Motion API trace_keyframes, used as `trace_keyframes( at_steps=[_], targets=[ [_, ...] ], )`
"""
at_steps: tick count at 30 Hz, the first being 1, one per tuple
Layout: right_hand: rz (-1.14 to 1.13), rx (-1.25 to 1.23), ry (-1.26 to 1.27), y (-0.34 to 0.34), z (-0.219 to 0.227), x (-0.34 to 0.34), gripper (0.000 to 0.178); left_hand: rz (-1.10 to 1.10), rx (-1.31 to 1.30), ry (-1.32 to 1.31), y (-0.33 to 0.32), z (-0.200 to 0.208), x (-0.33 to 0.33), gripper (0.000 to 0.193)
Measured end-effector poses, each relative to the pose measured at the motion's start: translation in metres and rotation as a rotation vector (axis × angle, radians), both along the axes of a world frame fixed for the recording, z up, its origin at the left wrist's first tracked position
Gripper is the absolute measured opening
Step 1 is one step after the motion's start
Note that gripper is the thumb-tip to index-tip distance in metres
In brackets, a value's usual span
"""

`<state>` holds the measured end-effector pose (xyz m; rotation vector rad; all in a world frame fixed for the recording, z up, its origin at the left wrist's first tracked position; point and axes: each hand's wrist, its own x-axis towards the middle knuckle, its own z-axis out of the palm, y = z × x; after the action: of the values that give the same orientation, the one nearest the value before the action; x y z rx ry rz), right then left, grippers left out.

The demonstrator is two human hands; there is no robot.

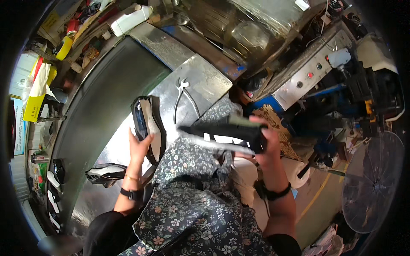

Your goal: The recorder is performing shoe lasting operations, pulling and securing the upper material over a shoe last and interacting with industrial machinery.

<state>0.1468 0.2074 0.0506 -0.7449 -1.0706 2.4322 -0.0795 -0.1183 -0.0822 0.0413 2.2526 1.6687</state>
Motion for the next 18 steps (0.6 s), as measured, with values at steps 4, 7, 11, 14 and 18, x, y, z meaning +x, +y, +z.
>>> trace_keyframes(
  at_steps=[4, 7, 11, 14, 18],
  targets=[
    [-0.179, 0.499, 0.127, 0.036, -0.041, -0.152, 0.044, -0.058, -0.205, 0.073, -0.002, 0.009, 0.053, 0.09],
    [-0.191, 1.084, -0.125, 0.076, -0.092, -0.253, 0.046, -0.013, 0.175, -0.163, 0.015, 0.041, 0.04, 0.066],
    [0.056, 1.004, -0.09, 0.028, -0.077, -0.258, 0.047, -0.088, 0.51, -0.355, 0.014, 0.076, 0.036, 0.062],
    [0.324, 0.509, 0.134, -0.064, -0.039, -0.165, 0.085, -0.17, 0.371, 0.167, 0.047, 0.088, 0.057, 0.087],
    [-0.069, 1.352, -0.048, -0.098, 0.005, -0.089, 0.095, -0.757, 0.207, 0.308, 0.082, 0.134, 0.075, 0.108]
  ],
)
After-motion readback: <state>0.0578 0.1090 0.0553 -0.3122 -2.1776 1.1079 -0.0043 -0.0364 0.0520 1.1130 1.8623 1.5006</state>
